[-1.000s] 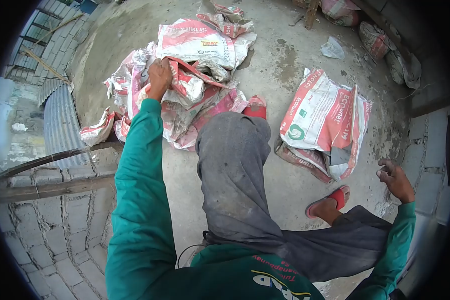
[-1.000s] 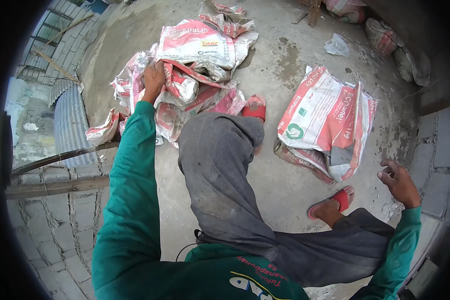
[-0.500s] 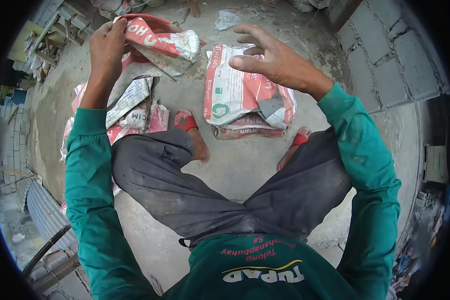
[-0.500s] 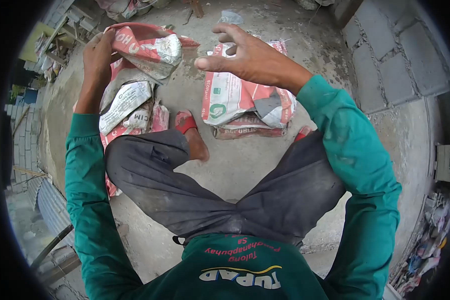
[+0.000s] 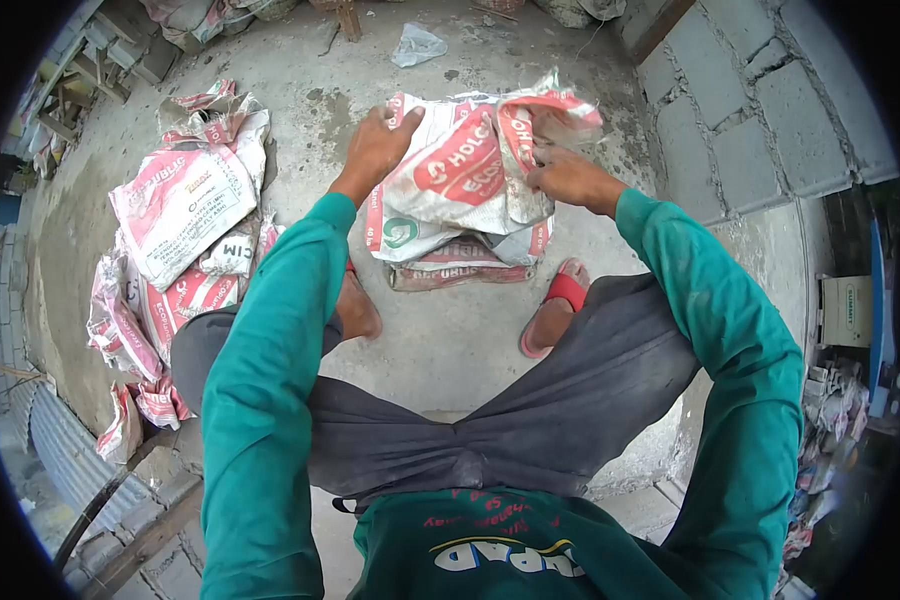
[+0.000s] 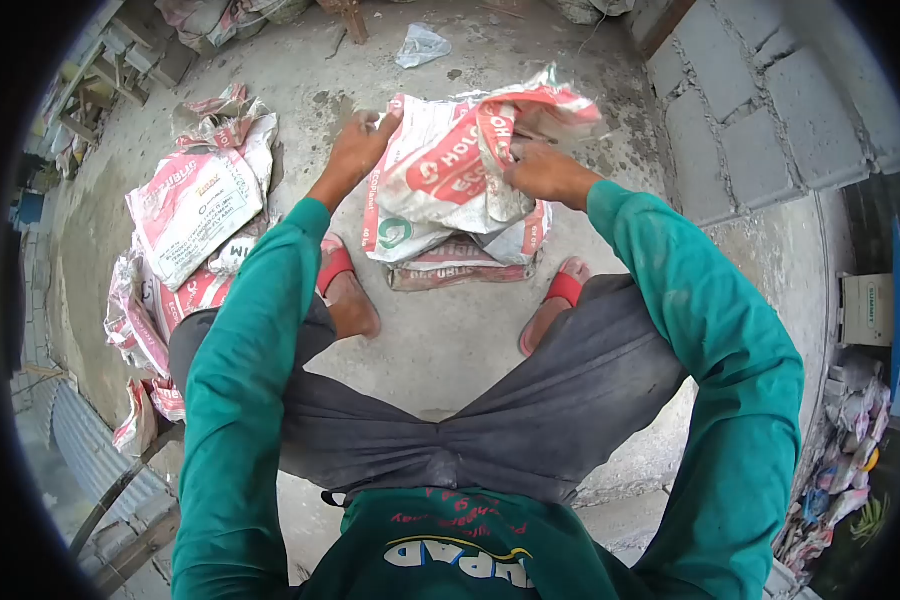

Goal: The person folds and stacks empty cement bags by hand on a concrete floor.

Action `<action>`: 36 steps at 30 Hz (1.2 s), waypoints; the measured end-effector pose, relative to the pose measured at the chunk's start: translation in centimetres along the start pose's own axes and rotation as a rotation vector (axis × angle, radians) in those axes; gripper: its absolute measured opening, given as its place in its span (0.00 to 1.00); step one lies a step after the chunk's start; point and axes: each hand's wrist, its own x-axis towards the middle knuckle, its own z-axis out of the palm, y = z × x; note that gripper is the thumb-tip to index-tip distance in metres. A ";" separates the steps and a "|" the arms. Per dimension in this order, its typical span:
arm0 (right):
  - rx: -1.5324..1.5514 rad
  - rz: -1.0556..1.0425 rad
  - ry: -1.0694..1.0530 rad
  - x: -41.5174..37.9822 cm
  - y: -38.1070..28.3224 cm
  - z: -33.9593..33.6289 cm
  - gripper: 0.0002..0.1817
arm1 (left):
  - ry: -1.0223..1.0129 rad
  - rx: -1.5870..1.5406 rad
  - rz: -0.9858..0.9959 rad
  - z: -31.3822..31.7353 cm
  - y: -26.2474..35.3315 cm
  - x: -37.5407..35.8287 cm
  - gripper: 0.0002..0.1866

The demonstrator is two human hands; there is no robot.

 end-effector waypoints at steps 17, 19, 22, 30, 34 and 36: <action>0.566 -0.499 0.616 -3.3 -2.7 -8.5 0.21 | -0.250 -1.182 -0.330 3.6 -5.8 3.7 0.19; 0.627 -0.487 0.587 -3.4 -0.2 -8.8 0.20 | -0.123 -1.003 -0.238 0.2 -3.1 2.4 0.18; 0.687 -0.092 0.351 -3.6 4.0 -7.5 0.20 | 0.108 -0.687 -0.147 -0.1 -6.8 1.5 0.17; 0.373 0.548 -0.252 -4.6 8.1 -0.3 0.19 | 0.106 -0.167 -0.564 9.2 -21.5 -6.4 0.20; 0.235 0.121 0.291 -2.0 7.7 -4.0 0.17 | 0.014 -0.648 -0.317 6.3 -14.2 -2.1 0.15; -0.046 0.027 0.446 -1.6 5.3 -6.9 0.19 | 0.112 -0.564 -0.160 2.9 -6.1 0.0 0.16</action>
